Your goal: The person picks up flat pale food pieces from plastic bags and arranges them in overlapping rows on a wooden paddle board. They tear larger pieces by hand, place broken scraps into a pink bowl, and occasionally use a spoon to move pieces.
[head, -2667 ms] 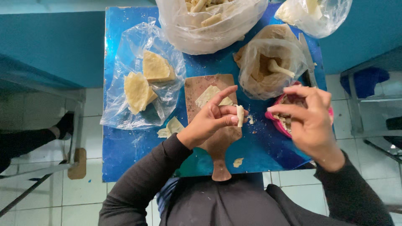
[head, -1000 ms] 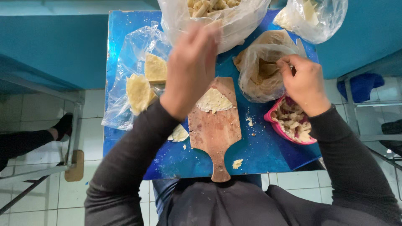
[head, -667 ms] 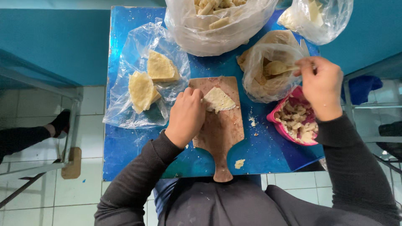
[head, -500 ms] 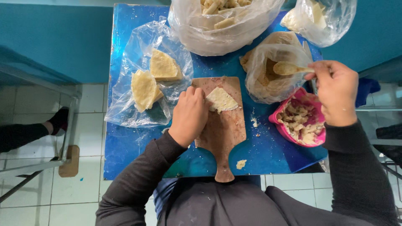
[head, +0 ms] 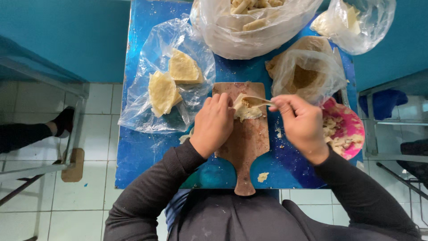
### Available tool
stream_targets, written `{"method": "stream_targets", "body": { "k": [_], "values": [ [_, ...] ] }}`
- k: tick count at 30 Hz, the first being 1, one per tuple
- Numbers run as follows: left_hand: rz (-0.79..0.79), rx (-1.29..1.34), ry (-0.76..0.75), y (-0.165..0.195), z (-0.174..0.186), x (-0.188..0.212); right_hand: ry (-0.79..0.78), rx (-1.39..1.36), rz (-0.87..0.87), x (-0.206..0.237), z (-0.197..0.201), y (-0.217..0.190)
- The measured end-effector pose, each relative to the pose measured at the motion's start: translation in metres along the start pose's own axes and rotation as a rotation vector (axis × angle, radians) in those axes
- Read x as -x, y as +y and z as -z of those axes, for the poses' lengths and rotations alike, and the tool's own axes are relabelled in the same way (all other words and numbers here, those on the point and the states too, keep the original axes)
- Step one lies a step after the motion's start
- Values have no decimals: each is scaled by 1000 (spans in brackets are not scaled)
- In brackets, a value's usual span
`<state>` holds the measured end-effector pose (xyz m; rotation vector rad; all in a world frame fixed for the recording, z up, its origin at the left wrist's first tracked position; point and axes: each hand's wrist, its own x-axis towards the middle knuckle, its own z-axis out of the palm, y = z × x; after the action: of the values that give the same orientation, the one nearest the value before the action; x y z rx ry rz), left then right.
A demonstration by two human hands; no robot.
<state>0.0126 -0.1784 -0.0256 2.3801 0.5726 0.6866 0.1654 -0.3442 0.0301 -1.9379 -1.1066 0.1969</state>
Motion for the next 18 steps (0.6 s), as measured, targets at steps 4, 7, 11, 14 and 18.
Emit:
{"method": "stream_targets", "body": {
  "k": [4, 7, 11, 14, 18],
  "values": [
    [8, 44, 9, 1, -1, 1, -61, 271, 411, 6, -3, -10],
    [18, 51, 19, 2, -3, 2, -130, 420, 639, 9, -1, -10],
    [2, 109, 41, 2, -5, 1, -94, 407, 666, 15, 9, -3],
    [-18, 163, 50, 2, -5, 1, 150, 552, 547, 19, 31, -1],
    [-64, 223, 57, 4, -6, -1, 246, 718, 257, 8, 51, -7]
  ]
}}
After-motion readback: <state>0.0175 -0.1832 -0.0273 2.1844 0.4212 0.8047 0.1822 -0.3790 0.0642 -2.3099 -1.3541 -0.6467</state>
